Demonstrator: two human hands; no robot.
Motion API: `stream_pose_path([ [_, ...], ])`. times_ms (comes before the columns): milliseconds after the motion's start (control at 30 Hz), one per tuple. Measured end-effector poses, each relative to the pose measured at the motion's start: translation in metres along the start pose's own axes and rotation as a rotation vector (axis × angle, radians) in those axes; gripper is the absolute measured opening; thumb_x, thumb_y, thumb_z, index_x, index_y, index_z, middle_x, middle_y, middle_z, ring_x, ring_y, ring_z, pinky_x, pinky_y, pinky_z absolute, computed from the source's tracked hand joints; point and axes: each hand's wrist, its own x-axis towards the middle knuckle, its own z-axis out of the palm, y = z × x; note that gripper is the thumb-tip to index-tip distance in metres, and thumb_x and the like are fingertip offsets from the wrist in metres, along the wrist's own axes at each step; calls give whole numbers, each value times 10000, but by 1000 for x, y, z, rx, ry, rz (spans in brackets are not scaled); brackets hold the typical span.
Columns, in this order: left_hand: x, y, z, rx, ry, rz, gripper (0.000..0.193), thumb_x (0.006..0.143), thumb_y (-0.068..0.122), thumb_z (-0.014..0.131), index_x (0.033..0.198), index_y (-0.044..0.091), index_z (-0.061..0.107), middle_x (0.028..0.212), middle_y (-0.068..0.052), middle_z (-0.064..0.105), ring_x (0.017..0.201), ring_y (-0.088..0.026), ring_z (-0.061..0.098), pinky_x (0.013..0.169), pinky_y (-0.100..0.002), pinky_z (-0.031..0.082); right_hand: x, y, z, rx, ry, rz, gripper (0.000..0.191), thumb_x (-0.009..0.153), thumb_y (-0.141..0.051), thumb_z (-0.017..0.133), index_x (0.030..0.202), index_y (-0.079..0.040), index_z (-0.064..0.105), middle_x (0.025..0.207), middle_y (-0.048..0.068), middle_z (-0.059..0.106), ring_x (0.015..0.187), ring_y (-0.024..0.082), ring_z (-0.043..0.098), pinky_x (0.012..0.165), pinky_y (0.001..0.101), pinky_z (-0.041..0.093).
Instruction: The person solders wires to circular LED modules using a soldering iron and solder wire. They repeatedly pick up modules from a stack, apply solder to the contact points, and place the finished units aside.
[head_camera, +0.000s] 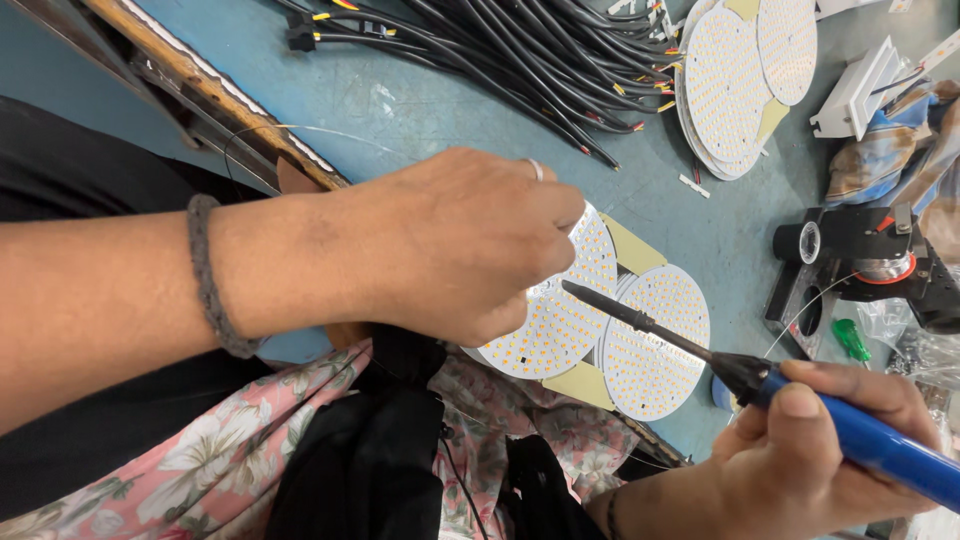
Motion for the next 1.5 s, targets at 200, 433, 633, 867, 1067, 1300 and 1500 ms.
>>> stream_pose_path([
  [200, -1, 2, 12, 10, -45, -22, 92, 657, 107, 675, 642, 22, 642, 850, -132, 609, 850, -359, 631, 604, -499, 526, 5, -10, 2, -143, -55, 105, 253, 805, -63, 769, 917, 32, 563, 763, 116, 607, 458, 109, 462, 409, 202, 380],
  [433, -2, 1, 17, 31, -62, -31, 78, 644, 97, 672, 648, 25, 642, 844, -129, 605, 849, -355, 627, 599, -495, 527, 5, -19, 7, -163, -59, 179, 198, 776, -38, 759, 850, 50, 598, 672, 85, 576, 425, 101, 457, 407, 192, 373],
  [633, -1, 1, 16, 33, -51, -26, 76, 637, 89, 673, 638, 24, 634, 840, -128, 602, 863, -351, 625, 591, -493, 526, 5, -18, 9, -158, -70, 182, 197, 767, -34, 759, 859, 45, 603, 679, 89, 588, 427, 102, 469, 403, 188, 375],
  [867, -1, 1, 15, 51, -63, -28, 87, 637, 95, 684, 641, 21, 638, 846, -126, 608, 857, -348, 632, 584, -488, 531, 6, -17, 9, -165, -82, 183, 210, 769, -53, 769, 853, 50, 606, 661, 83, 570, 419, 101, 458, 397, 188, 357],
  [1067, 0, 0, 17, 64, -72, -24, 104, 638, 119, 705, 661, 26, 662, 848, -125, 623, 851, -352, 640, 585, -488, 534, 5, -17, 8, -148, -104, 176, 204, 782, -49, 765, 865, 52, 609, 653, 79, 563, 426, 101, 463, 411, 188, 360],
  [1300, 4, 1, 17, 86, -25, 3, 112, 645, 135, 717, 679, 40, 669, 863, -115, 633, 861, -341, 649, 595, -473, 543, 4, -18, 7, -150, -105, 190, 230, 774, -71, 791, 868, 39, 612, 654, 72, 566, 434, 98, 472, 405, 186, 360],
  [1500, 8, -3, 0, 180, 109, 37, 136, 684, 169, 739, 695, 56, 663, 860, -103, 604, 860, -309, 641, 587, -437, 539, 6, -17, 5, -126, -165, 168, 231, 798, -87, 798, 882, 37, 623, 669, 76, 586, 435, 94, 479, 412, 180, 372],
])
